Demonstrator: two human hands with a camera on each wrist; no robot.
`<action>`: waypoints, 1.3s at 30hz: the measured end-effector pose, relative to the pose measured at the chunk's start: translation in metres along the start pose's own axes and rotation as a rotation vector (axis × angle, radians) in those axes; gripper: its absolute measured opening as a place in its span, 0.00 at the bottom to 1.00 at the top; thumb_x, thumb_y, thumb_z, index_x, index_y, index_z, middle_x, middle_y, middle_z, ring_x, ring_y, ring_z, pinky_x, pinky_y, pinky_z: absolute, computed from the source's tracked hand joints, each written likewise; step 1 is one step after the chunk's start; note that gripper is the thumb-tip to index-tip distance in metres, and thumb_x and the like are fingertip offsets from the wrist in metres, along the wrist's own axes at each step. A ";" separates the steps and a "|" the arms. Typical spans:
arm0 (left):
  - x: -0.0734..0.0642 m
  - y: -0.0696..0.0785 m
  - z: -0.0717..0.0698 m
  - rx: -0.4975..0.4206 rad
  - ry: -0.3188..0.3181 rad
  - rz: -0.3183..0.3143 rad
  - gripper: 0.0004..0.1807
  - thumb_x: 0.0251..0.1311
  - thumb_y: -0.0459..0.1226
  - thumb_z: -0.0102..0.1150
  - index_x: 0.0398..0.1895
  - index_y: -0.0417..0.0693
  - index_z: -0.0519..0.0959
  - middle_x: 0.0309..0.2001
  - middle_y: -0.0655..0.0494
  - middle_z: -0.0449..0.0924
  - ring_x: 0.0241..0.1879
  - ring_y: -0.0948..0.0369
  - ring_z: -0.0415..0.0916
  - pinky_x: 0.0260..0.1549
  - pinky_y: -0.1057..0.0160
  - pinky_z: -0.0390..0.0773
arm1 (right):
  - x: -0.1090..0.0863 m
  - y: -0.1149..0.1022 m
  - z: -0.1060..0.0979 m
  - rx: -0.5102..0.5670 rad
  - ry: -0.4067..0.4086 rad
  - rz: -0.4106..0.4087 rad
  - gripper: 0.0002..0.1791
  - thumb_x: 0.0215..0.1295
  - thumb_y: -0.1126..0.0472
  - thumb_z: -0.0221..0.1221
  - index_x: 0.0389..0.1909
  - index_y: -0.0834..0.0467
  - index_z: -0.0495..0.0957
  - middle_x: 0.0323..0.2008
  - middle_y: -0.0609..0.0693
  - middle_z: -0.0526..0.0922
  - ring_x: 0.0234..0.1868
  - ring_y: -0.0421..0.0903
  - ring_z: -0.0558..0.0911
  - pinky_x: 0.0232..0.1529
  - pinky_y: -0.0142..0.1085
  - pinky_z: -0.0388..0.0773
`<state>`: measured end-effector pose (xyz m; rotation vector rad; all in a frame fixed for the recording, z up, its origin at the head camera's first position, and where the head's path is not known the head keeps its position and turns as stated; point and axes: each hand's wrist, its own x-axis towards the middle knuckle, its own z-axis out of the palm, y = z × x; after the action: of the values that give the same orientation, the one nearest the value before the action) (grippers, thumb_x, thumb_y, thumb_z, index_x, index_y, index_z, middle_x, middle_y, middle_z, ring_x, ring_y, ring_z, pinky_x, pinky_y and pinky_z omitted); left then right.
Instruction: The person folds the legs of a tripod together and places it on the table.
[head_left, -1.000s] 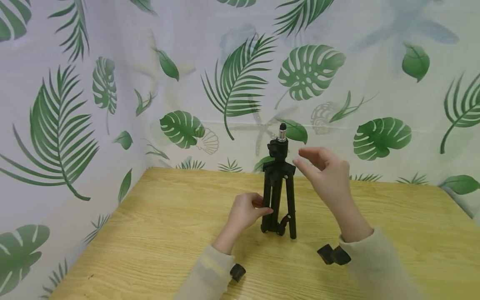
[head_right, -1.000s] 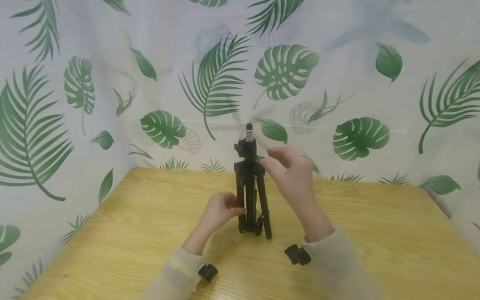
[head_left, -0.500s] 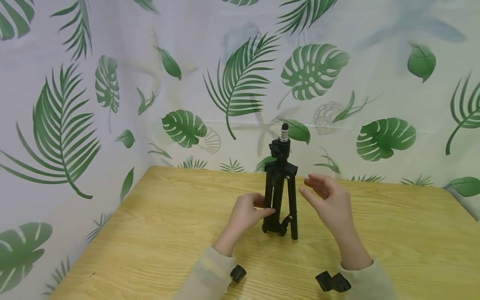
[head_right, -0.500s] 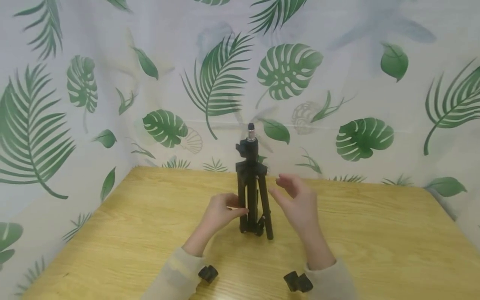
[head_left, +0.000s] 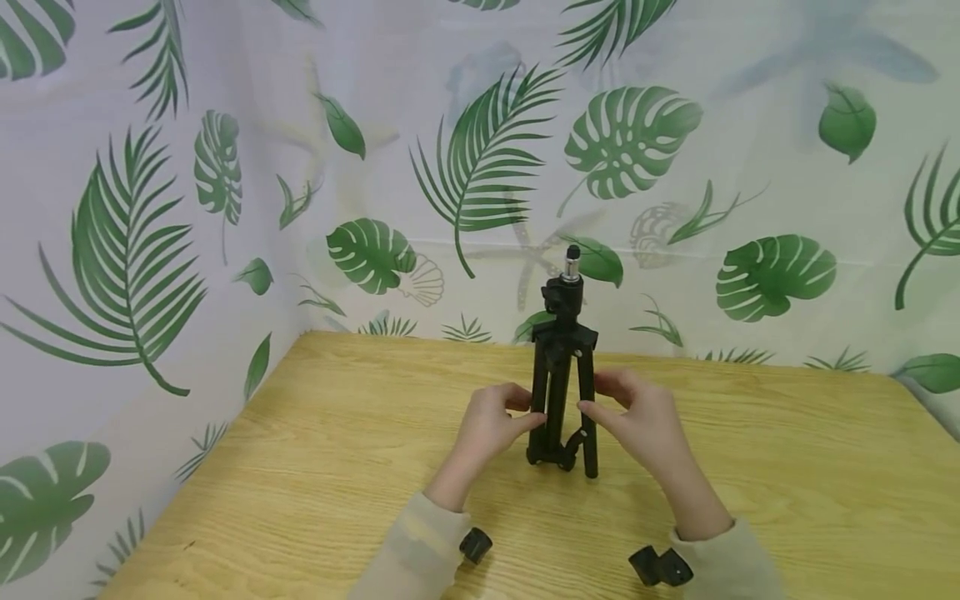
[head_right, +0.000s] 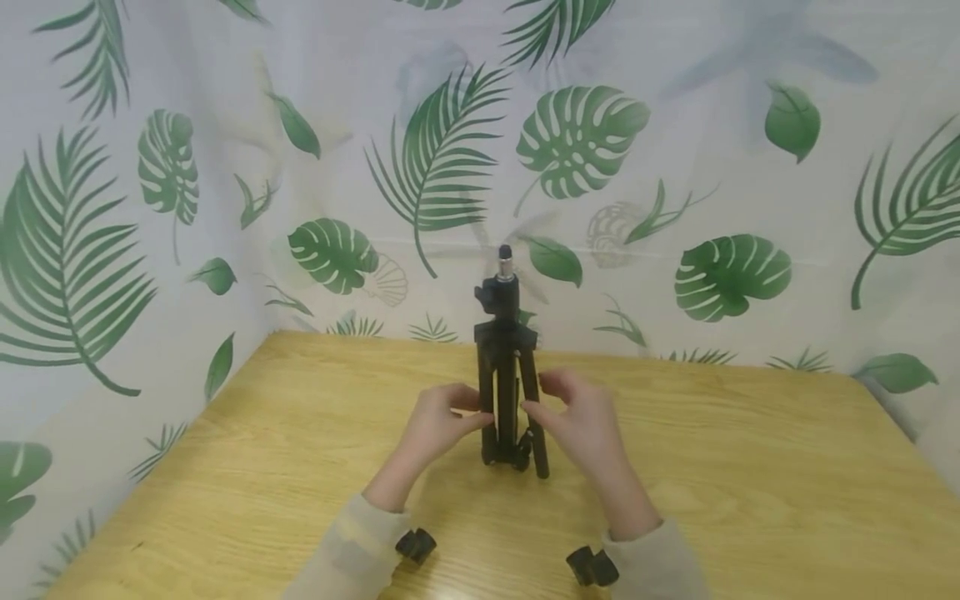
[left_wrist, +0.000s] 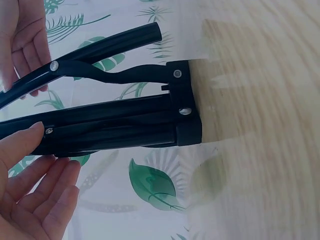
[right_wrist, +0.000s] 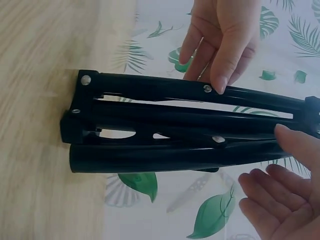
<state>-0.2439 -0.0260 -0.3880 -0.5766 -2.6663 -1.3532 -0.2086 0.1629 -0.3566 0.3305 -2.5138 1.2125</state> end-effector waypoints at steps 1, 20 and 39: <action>0.000 0.000 0.000 0.000 -0.001 0.001 0.14 0.50 0.41 0.63 0.37 0.41 0.79 0.36 0.51 0.79 0.38 0.56 0.76 0.33 0.64 0.75 | 0.000 0.000 0.001 -0.016 -0.015 -0.001 0.19 0.51 0.62 0.64 0.43 0.68 0.74 0.39 0.61 0.79 0.44 0.56 0.77 0.45 0.46 0.72; -0.004 -0.002 0.000 -0.009 -0.011 -0.001 0.12 0.50 0.40 0.63 0.34 0.41 0.80 0.33 0.52 0.80 0.35 0.56 0.77 0.30 0.64 0.75 | -0.002 0.003 0.002 -0.183 -0.161 0.054 0.10 0.50 0.62 0.63 0.30 0.64 0.76 0.27 0.51 0.80 0.30 0.50 0.79 0.32 0.44 0.74; -0.001 0.001 0.000 0.001 -0.009 0.017 0.11 0.50 0.39 0.63 0.33 0.41 0.80 0.31 0.53 0.79 0.31 0.60 0.75 0.29 0.67 0.73 | -0.001 0.002 0.005 -0.229 -0.110 0.027 0.09 0.51 0.62 0.63 0.30 0.64 0.78 0.27 0.52 0.80 0.29 0.49 0.79 0.28 0.41 0.75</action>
<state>-0.2426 -0.0260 -0.3878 -0.6064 -2.6625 -1.3485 -0.2093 0.1602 -0.3608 0.3150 -2.7261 0.9251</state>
